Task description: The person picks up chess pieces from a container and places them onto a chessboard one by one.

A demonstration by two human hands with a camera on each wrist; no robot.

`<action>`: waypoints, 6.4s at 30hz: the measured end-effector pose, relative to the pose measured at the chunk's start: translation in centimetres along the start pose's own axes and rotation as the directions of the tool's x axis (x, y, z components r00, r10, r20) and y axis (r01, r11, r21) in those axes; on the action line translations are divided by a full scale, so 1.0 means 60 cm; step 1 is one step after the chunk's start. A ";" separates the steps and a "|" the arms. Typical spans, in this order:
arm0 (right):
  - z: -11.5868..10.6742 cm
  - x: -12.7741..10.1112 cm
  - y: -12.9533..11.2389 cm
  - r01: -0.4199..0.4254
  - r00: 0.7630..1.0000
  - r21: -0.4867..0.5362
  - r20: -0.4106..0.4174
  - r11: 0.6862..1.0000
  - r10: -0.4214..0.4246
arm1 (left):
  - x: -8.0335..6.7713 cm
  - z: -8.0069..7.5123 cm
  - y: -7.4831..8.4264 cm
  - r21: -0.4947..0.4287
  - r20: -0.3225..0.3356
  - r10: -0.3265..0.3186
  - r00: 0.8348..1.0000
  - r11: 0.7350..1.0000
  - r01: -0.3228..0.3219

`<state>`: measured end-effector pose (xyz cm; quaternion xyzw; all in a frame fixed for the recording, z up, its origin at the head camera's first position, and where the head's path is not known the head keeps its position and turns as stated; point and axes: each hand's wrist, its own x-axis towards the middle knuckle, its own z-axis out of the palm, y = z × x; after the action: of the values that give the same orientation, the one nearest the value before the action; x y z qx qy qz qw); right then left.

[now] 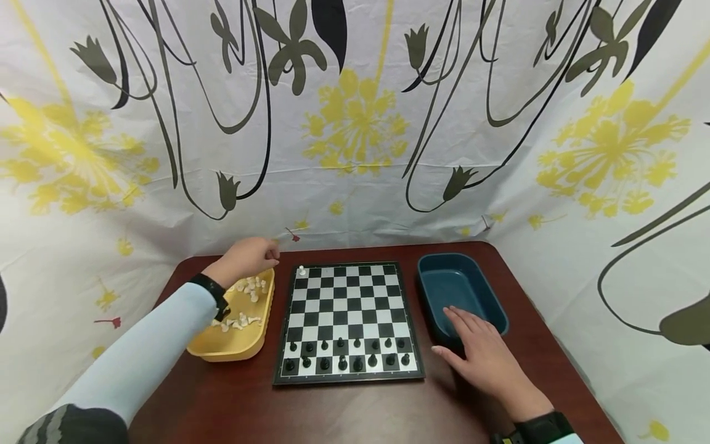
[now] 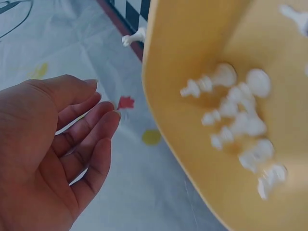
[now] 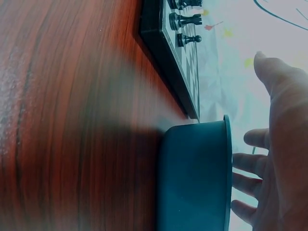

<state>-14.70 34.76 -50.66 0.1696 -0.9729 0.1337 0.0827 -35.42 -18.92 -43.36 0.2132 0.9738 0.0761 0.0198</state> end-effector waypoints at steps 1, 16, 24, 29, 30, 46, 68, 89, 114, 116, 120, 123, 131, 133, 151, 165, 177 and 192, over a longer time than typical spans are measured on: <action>0.001 0.001 0.000 0.001 1.000 -0.001 0.001 1.000 -0.001 | -0.010 -0.003 -0.006 -0.008 -0.005 -0.002 1.000 1.000 0.002; 0.009 0.016 0.009 0.008 1.000 0.000 0.017 1.000 -0.008 | -0.151 -0.005 -0.085 -0.069 0.042 -0.207 0.977 0.975 0.210; 0.007 0.016 0.008 0.005 1.000 0.005 0.013 1.000 -0.005 | -0.151 0.002 -0.114 -0.078 0.044 -0.230 0.972 0.970 0.232; 0.008 0.015 0.006 0.018 1.000 0.012 -0.001 1.000 -0.018 | -0.130 0.011 -0.134 -0.033 0.084 -0.239 0.967 0.970 0.242; 0.008 0.014 0.006 0.020 1.000 0.011 -0.003 1.000 -0.020 | -0.126 0.014 -0.136 -0.023 0.092 -0.242 0.966 0.969 0.245; 0.007 0.012 0.001 0.014 1.000 0.027 0.025 1.000 -0.015 | -0.083 0.042 -0.134 0.244 0.142 -0.138 0.980 0.965 0.100; 0.007 -0.001 0.005 0.017 1.000 0.035 0.023 0.999 -0.018 | -0.066 0.059 -0.129 0.350 0.161 -0.167 0.973 0.931 0.102; 0.003 -0.005 0.003 0.021 1.000 0.044 0.017 0.999 -0.021 | -0.082 0.019 -0.119 0.136 0.093 -0.158 0.983 0.980 0.144; 0.002 -0.007 0.008 0.024 1.000 0.046 0.010 0.999 -0.025 | -0.019 -0.025 -0.004 0.132 -0.052 0.065 0.997 0.990 -0.058; 0.001 -0.006 0.008 0.023 1.000 0.046 0.013 0.999 -0.024 | -0.006 -0.030 0.015 0.130 -0.045 0.084 0.995 0.988 -0.078; 0.002 -0.008 0.011 0.024 1.000 0.045 0.010 0.999 -0.024 | 0.024 -0.033 0.050 0.145 -0.036 0.124 0.992 0.982 -0.117; 0.002 -0.011 0.013 0.024 1.000 0.045 0.004 0.999 -0.024 | 0.048 -0.028 0.070 0.163 -0.018 0.140 0.990 0.977 -0.135; 0.004 -0.015 0.014 0.014 1.000 0.045 0.007 0.999 -0.014 | 0.087 -0.004 0.105 0.164 0.037 0.162 0.986 0.972 -0.166; 0.004 -0.016 0.015 0.015 1.000 0.039 0.007 0.999 -0.015 | 0.092 0.001 0.110 0.169 0.040 0.164 0.986 0.971 -0.169; 0.008 -0.027 0.022 0.006 1.000 0.042 0.000 0.999 -0.006 | 0.127 0.062 0.111 0.175 0.094 0.135 0.986 0.973 -0.149; 0.004 -0.032 0.029 -0.010 1.000 0.050 0.003 0.999 0.009 | 0.145 0.079 0.128 0.288 0.126 0.128 0.984 0.944 -0.159; 0.006 -0.023 0.026 -0.002 1.000 0.044 0.013 0.999 0.002 | 0.134 0.070 0.113 0.232 0.146 0.090 0.985 0.965 -0.123; -0.002 -0.007 0.025 0.028 1.000 0.042 0.006 0.999 -0.028 | 0.024 -0.018 0.028 0.116 0.011 0.082 0.997 0.990 -0.083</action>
<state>-14.84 36.28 -51.00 0.1855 -0.9677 0.1521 0.0779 -36.08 -16.97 -42.05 0.2542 0.9669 0.0193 0.0074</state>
